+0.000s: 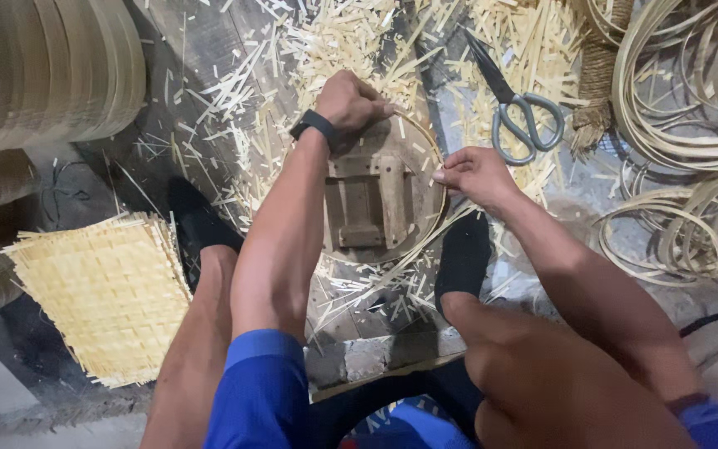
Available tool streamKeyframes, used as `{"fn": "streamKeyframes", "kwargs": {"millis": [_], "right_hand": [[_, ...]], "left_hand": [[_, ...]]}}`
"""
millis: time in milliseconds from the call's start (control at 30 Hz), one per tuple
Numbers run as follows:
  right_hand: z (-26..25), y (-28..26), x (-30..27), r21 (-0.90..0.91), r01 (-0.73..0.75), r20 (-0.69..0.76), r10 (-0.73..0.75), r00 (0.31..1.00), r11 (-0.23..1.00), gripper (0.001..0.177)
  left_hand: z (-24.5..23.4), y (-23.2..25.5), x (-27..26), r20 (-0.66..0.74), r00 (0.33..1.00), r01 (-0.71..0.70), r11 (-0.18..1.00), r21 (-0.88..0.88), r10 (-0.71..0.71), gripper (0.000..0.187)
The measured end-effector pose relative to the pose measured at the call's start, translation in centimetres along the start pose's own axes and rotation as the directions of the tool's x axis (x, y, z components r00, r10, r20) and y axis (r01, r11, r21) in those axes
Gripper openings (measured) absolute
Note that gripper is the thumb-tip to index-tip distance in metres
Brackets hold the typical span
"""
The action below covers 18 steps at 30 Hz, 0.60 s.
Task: The person places a woven mat onto a wooden mold, secures it with a circular frame, and uses shears to trim the excess material around the edge. The person then removes the frame and places the finished circular mat onto a stack.
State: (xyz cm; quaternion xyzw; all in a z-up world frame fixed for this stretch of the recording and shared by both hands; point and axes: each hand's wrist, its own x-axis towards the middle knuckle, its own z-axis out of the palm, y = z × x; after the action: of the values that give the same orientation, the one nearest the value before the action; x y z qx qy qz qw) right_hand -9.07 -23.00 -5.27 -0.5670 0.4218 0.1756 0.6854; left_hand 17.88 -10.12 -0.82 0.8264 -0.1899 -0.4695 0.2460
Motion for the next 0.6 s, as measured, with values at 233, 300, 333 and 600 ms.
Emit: {"fn": "streamKeyframes", "kwargs": {"millis": [233,300,333,600], "right_hand": [[-0.9,2.3,1.7,0.297,-0.105,0.07,0.088,0.994,0.949,0.017],[-0.5,2.4,2.0,0.258,-0.05,0.032,0.044,0.999,0.965,0.016],[-0.2,2.3,2.1,0.239,-0.024,0.013,0.021,1.0,0.971,0.016],[0.1,-0.1,-2.9,-0.336,0.101,-0.094,-0.14,0.986,0.936,0.028]], "left_hand": [[2.5,-2.7,0.8,-0.177,0.963,-0.208,0.978,0.003,0.205,0.028],[2.8,-3.0,0.9,-0.26,0.914,-0.301,0.951,0.076,0.31,0.03],[2.9,-3.0,1.0,-0.301,0.879,-0.351,0.929,0.12,0.371,0.032],[-1.2,-7.4,-3.0,-0.314,0.949,0.023,0.983,0.182,0.036,0.032]]}}
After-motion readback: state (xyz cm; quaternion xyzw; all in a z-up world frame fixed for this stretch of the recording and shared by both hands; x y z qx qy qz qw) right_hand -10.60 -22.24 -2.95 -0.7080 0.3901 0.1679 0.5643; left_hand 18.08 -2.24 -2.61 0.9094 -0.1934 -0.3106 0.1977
